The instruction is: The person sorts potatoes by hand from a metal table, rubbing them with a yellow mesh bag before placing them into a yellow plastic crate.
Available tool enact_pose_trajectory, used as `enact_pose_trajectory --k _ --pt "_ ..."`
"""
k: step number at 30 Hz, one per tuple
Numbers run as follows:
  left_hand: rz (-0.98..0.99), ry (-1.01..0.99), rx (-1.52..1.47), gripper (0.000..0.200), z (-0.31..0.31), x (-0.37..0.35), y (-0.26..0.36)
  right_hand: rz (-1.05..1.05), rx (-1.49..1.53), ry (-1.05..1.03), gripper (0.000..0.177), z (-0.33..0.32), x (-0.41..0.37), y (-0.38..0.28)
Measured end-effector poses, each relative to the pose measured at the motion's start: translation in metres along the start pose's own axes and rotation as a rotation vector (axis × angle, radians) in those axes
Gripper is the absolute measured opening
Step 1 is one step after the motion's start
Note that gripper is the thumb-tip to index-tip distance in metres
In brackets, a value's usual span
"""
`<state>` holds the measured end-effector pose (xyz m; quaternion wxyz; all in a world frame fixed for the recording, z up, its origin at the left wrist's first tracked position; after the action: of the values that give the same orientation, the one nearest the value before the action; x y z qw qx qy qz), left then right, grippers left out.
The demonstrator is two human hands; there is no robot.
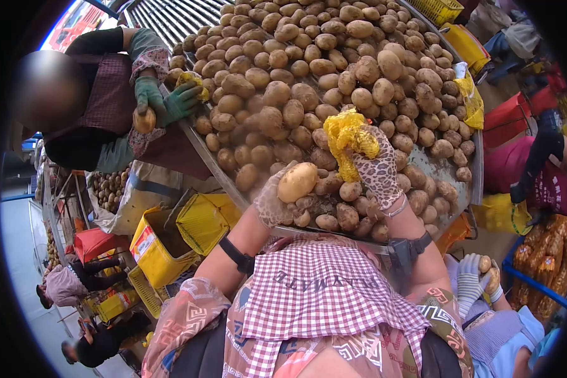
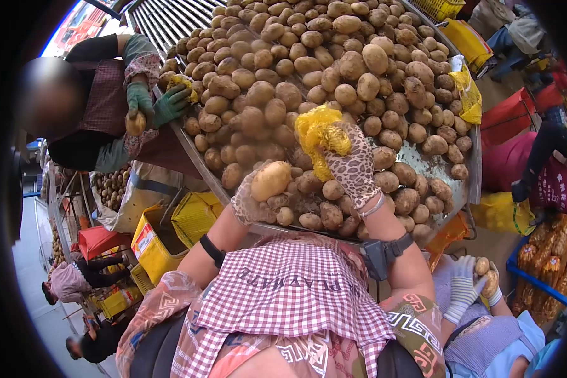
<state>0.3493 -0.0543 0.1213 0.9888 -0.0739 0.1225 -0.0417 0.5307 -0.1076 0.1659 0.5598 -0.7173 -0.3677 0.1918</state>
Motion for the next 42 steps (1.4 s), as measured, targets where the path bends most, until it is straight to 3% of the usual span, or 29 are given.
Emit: enact_pose_trajectory --k 1,3,4,5,6,8,9,10,12,14,16,17,19,21,22,23,25,26,28,29,30,32,33,34,36,38,39,40,42 --pt "0.072 0.109 0.051 0.046 -0.010 -0.003 0.003 0.011 0.001 -0.007 0.044 0.003 -0.006 -0.011" --pt "0.137 0.204 0.116 0.045 -0.016 0.000 0.009 -0.470 -0.041 -0.089 0.049 0.017 -0.023 -0.065" --pt "0.258 0.240 0.268 0.043 -0.017 0.001 0.013 -0.578 -0.173 -0.169 0.054 0.025 -0.034 -0.069" --pt "0.380 0.274 0.421 0.041 -0.017 -0.001 0.018 -0.573 -0.215 -0.179 0.051 0.026 -0.035 -0.066" --pt "0.370 0.276 0.423 0.041 -0.022 -0.004 0.017 -0.562 -0.255 -0.191 0.049 0.029 -0.038 -0.060" --pt "0.376 0.135 0.689 0.040 -0.022 -0.013 0.014 0.282 -0.022 -0.152 0.043 0.023 -0.008 0.043" --pt "0.456 0.186 0.826 0.043 -0.014 -0.017 0.015 0.334 0.167 -0.019 0.038 0.012 -0.008 0.045" --pt "0.458 0.185 0.831 0.043 -0.014 -0.013 0.022 0.330 0.170 -0.018 0.038 0.012 -0.006 0.046" --pt "0.219 0.139 0.097 0.045 -0.027 -0.007 0.011 -0.082 -0.019 0.052 0.040 0.003 -0.011 0.004" --pt "0.197 0.166 0.023 0.045 -0.027 -0.001 0.008 -0.129 0.052 -0.025 0.045 0.009 -0.013 -0.019" --pt "0.540 0.424 1.393 0.056 -0.020 -0.010 0.028 -0.256 -0.070 0.011 0.051 0.011 -0.019 -0.034" --pt "0.540 0.424 1.393 0.056 -0.019 -0.010 0.029 -0.200 -0.063 -0.003 0.053 0.013 -0.019 -0.028" --pt "0.145 0.062 0.132 0.053 -0.009 -0.001 0.002 -0.169 -0.141 -0.002 0.053 0.012 -0.022 -0.013" --pt "0.117 0.027 0.138 0.057 -0.014 -0.006 0.006 -0.110 -0.231 -0.024 0.054 0.015 -0.025 -0.005" --pt "0.082 -0.001 0.147 0.069 -0.009 -0.007 0.003 -0.114 -0.234 -0.033 0.054 0.018 -0.034 -0.005" --pt "0.090 -0.006 0.142 0.069 -0.005 -0.006 0.000 -0.039 -0.063 -0.126 0.053 0.027 -0.044 0.000" --pt "0.500 0.294 0.756 0.082 0.016 -0.010 0.016 0.167 0.245 -0.297 0.049 0.038 -0.051 0.008" --pt "0.508 0.294 0.747 0.082 0.012 -0.013 0.016 0.168 0.240 -0.307 0.049 0.037 -0.050 0.020" --pt "0.700 0.545 1.351 0.084 0.005 -0.026 0.036 0.395 0.454 -0.026 0.045 0.014 -0.035 0.061" --pt "0.782 0.681 1.653 0.085 0.005 -0.031 0.042 0.423 0.302 -0.098 0.043 -0.001 -0.027 0.064" --pt "0.790 0.685 1.646 0.085 0.003 -0.030 0.043 0.421 0.297 -0.107 0.043 0.001 -0.025 0.063" --pt "0.843 0.737 1.877 0.085 0.006 -0.028 0.043 0.046 0.010 0.076 0.038 -0.008 -0.017 0.039" --pt "0.843 0.734 1.875 0.085 0.007 -0.026 0.042 -0.078 -0.131 0.074 0.048 -0.005 -0.015 0.011" --pt "0.861 0.733 1.897 0.080 0.010 -0.024 0.041 -0.076 -0.135 0.077 0.048 0.003 -0.018 -0.008" --pt "0.888 0.731 1.918 0.075 0.011 -0.018 0.038 -0.319 -0.319 -0.109 0.051 0.032 -0.030 -0.050" --pt "0.730 0.512 0.755 0.073 -0.023 -0.011 0.036 -0.498 -0.330 -0.368 0.053 0.049 -0.050 -0.063" --pt "0.947 0.619 1.696 0.070 0.021 -0.025 0.039 -0.443 -0.225 -0.394 0.048 0.042 -0.049 -0.053" --pt "0.952 0.628 1.693 0.070 0.026 -0.031 0.037 -0.253 0.029 -0.297 0.045 0.025 -0.036 -0.040" --pt "1.074 0.938 2.225 0.069 0.039 -0.045 0.033 0.229 0.441 -0.280 0.046 -0.007 -0.007 0.000"
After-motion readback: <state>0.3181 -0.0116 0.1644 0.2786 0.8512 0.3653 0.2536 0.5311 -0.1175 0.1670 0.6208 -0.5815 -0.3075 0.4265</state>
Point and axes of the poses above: each hand's wrist, its own x-axis towards the middle knuckle, its own z-axis out of the palm, y = z × x, the point moved 7 cm from there along x, towards the middle knuckle, and after that the axes turned 5 degrees about y, right-handed, at the moved point
